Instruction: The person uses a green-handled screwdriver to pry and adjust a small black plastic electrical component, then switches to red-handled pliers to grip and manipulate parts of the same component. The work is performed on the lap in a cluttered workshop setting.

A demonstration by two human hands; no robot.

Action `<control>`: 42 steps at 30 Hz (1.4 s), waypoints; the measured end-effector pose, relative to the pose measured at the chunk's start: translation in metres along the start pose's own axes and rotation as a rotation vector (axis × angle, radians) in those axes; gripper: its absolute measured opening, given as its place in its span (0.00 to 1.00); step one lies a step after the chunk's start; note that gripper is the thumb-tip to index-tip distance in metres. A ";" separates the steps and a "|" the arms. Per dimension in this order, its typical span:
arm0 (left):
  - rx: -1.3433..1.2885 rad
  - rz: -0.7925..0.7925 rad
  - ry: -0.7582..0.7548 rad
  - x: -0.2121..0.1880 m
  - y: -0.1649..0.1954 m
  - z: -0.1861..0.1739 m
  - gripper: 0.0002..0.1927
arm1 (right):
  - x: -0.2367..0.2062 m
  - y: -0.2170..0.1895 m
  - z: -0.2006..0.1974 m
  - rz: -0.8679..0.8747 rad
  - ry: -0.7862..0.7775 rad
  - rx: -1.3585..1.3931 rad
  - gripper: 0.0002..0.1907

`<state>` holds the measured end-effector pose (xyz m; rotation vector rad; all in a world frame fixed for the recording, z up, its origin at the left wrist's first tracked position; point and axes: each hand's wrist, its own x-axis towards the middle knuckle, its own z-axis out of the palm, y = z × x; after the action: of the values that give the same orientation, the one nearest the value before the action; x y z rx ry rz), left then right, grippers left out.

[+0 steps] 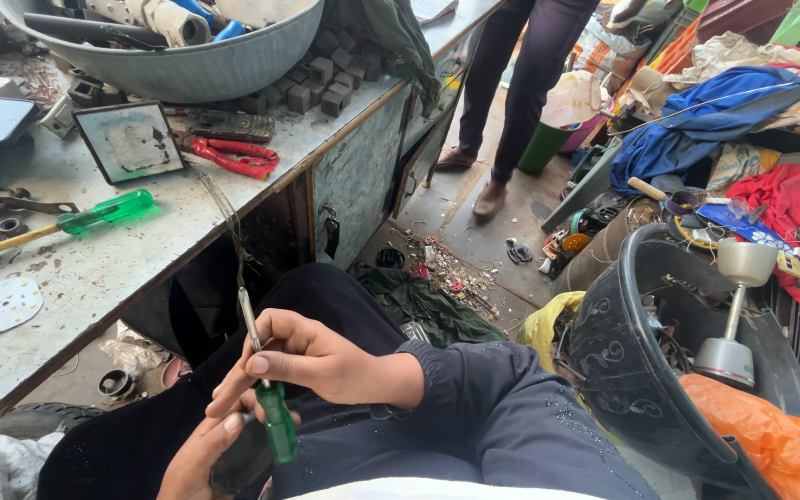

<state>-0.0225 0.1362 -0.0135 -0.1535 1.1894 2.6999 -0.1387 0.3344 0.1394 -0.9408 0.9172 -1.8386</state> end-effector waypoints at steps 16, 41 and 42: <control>0.582 0.042 -0.139 -0.007 0.017 0.026 0.26 | -0.001 0.007 0.006 -0.035 0.050 0.113 0.06; 0.373 0.142 -0.263 -0.007 0.015 0.006 0.28 | 0.000 -0.021 0.005 0.025 -0.044 -0.050 0.09; 0.331 0.106 -0.218 -0.007 0.013 0.004 0.29 | 0.000 -0.019 0.008 0.068 -0.054 -0.090 0.11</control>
<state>-0.0182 0.1297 -0.0002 0.2505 1.5846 2.4760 -0.1381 0.3398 0.1598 -0.9976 0.9938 -1.7181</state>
